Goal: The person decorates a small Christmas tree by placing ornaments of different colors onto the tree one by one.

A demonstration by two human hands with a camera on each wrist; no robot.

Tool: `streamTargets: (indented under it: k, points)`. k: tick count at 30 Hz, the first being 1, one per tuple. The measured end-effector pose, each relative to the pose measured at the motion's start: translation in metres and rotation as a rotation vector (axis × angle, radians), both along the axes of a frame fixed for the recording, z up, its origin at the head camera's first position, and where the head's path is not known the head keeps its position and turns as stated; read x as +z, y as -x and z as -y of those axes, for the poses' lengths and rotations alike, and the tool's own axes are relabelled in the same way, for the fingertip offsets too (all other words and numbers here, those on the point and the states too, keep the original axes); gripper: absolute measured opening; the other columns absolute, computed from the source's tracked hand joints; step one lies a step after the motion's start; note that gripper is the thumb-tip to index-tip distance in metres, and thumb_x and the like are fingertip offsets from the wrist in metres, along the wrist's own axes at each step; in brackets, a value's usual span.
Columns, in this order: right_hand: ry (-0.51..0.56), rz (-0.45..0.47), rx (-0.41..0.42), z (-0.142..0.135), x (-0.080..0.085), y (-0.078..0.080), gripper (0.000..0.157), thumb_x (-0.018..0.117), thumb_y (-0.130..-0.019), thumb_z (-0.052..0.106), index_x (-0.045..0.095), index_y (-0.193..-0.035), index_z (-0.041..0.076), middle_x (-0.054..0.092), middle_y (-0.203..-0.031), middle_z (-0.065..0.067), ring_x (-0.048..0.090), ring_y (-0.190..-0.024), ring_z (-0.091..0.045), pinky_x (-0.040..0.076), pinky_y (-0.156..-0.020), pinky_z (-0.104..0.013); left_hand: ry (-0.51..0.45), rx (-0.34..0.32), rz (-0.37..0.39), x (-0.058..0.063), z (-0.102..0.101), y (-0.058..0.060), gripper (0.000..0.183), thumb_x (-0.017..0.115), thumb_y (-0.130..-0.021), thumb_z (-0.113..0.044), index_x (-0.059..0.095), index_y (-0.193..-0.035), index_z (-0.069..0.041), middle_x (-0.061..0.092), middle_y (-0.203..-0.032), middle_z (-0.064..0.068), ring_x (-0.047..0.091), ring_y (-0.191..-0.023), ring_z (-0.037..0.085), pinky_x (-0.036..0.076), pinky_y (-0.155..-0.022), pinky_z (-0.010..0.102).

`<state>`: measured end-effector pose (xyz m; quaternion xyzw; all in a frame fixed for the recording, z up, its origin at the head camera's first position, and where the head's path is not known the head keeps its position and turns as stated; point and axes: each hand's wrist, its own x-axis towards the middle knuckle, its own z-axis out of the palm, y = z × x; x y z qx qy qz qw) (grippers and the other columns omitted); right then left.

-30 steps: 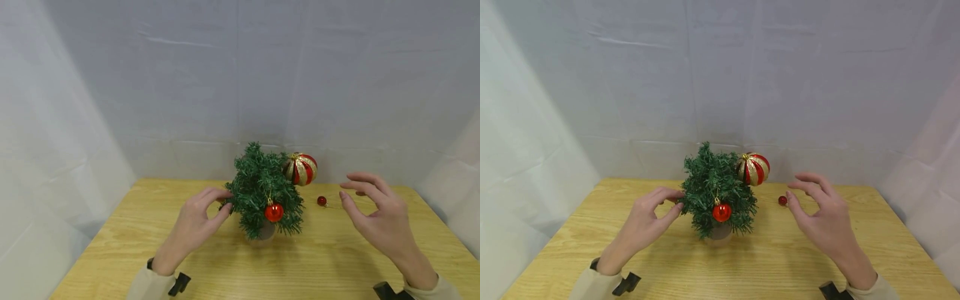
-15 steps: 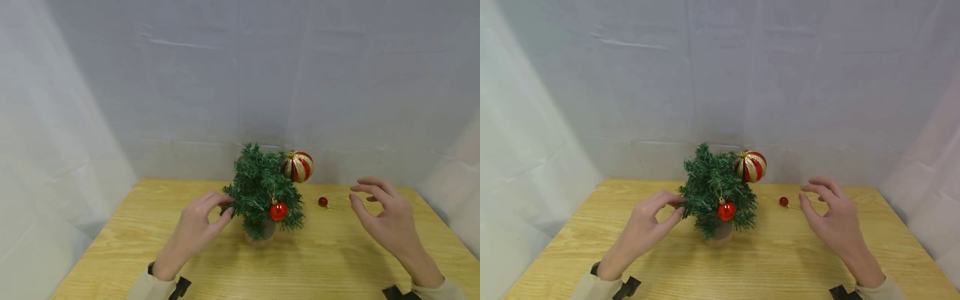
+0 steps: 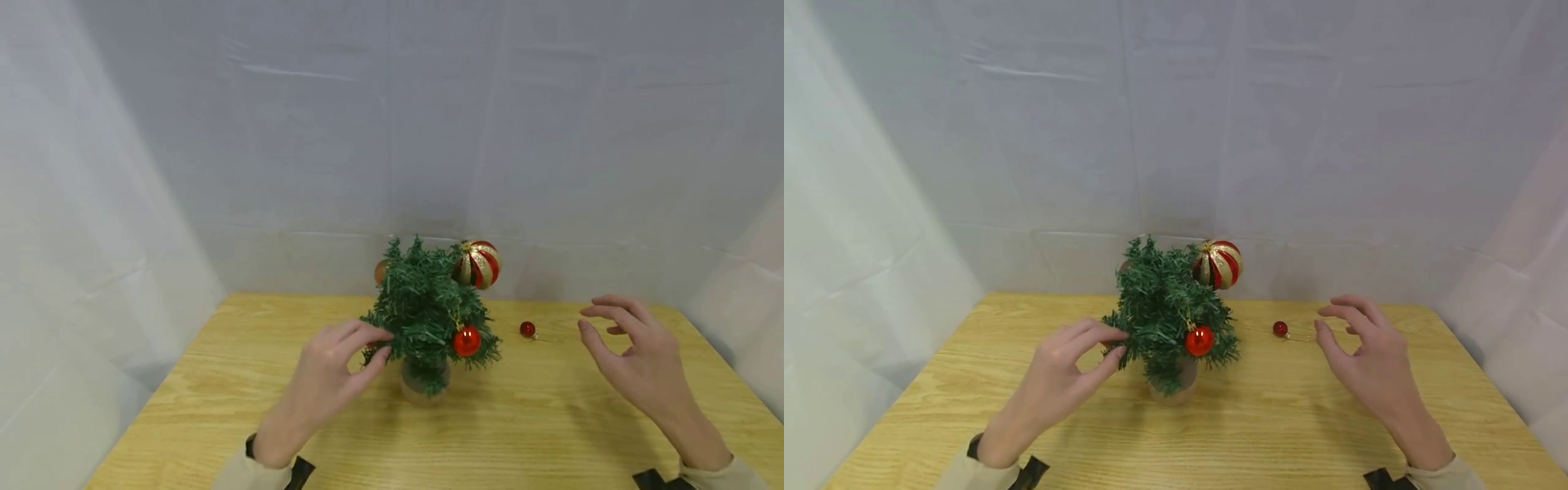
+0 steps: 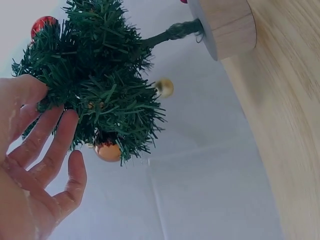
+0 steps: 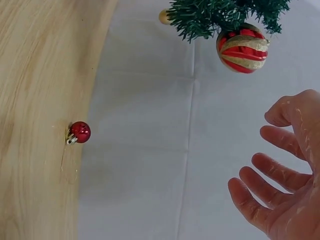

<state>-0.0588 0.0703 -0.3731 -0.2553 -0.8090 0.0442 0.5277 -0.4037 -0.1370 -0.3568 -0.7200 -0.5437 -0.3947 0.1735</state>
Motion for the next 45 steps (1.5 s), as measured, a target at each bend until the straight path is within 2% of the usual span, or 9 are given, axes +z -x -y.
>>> streamTargets:
  k: [5, 16, 31, 34, 38, 41, 45]
  points:
    - [-0.001, 0.022, -0.008, -0.005, -0.004, -0.003, 0.019, 0.077, -0.079, -0.004, 0.076, -0.096, 0.004, 0.069, -0.111, -0.014, 0.045, -0.103, 0.023, 0.042, -0.073, 0.0, -0.02, -0.01, -0.03, 0.001, 0.001, -0.005, 0.018, 0.081, -0.085, -0.013, 0.077, -0.102, -0.017, 0.075, -0.098, -0.005, 0.07, -0.085, 0.007, 0.057, -0.074, 0.031]
    - [0.027, 0.051, -0.015, -0.011, -0.009, -0.007, 0.022, 0.079, -0.078, -0.003, 0.077, -0.098, 0.006, 0.071, -0.109, -0.013, 0.043, -0.099, 0.025, 0.041, -0.072, 0.0, -0.114, -0.068, -0.117, -0.002, -0.004, -0.015, 0.016, 0.082, -0.083, -0.014, 0.078, -0.098, -0.016, 0.074, -0.091, -0.005, 0.069, -0.078, 0.007, 0.055, -0.071, 0.029]
    - [0.077, 0.13, 0.006, -0.023, -0.019, -0.007, 0.021, 0.078, -0.081, 0.0, 0.077, -0.1, 0.01, 0.07, -0.112, -0.012, 0.041, -0.106, 0.023, 0.042, -0.071, 0.0, -0.129, -0.076, -0.151, -0.002, -0.013, -0.035, 0.015, 0.083, -0.083, -0.017, 0.079, -0.098, -0.019, 0.073, -0.089, -0.007, 0.068, -0.077, 0.005, 0.054, -0.07, 0.028]
    - [0.068, 0.155, 0.011, -0.027, -0.022, -0.007, 0.022, 0.079, -0.081, 0.001, 0.076, -0.101, 0.011, 0.07, -0.112, -0.011, 0.046, -0.104, 0.016, 0.043, -0.07, -0.001, -0.13, -0.073, -0.153, -0.002, -0.015, -0.039, 0.014, 0.082, -0.084, -0.017, 0.079, -0.098, -0.019, 0.073, -0.089, -0.008, 0.068, -0.076, 0.005, 0.053, -0.068, 0.026]
    - [0.059, 0.197, 0.024, -0.033, -0.027, -0.006, 0.024, 0.08, -0.081, 0.001, 0.076, -0.102, 0.013, 0.07, -0.112, -0.01, 0.06, -0.097, -0.01, 0.046, -0.069, -0.006, -0.137, -0.067, -0.15, -0.002, -0.018, -0.043, 0.014, 0.082, -0.085, -0.018, 0.079, -0.098, -0.019, 0.073, -0.089, -0.007, 0.067, -0.076, 0.004, 0.051, -0.067, 0.024]
    - [0.05, 0.241, 0.034, -0.038, -0.031, -0.004, 0.025, 0.081, -0.082, 0.002, 0.076, -0.104, 0.012, 0.069, -0.113, -0.01, 0.062, -0.095, -0.026, 0.05, -0.067, -0.014, -0.141, -0.063, -0.141, -0.003, -0.019, -0.046, 0.013, 0.081, -0.085, -0.018, 0.079, -0.098, -0.018, 0.073, -0.089, -0.007, 0.067, -0.075, 0.004, 0.05, -0.067, 0.023]
    - [0.029, 0.3, 0.052, -0.044, -0.036, -0.003, 0.027, 0.081, -0.081, 0.003, 0.075, -0.106, 0.011, 0.068, -0.114, -0.011, 0.065, -0.09, -0.027, 0.054, -0.065, -0.026, -0.145, -0.049, -0.123, -0.004, -0.021, -0.048, 0.013, 0.08, -0.085, -0.017, 0.078, -0.097, -0.018, 0.073, -0.089, -0.007, 0.067, -0.074, 0.004, 0.049, -0.066, 0.023]
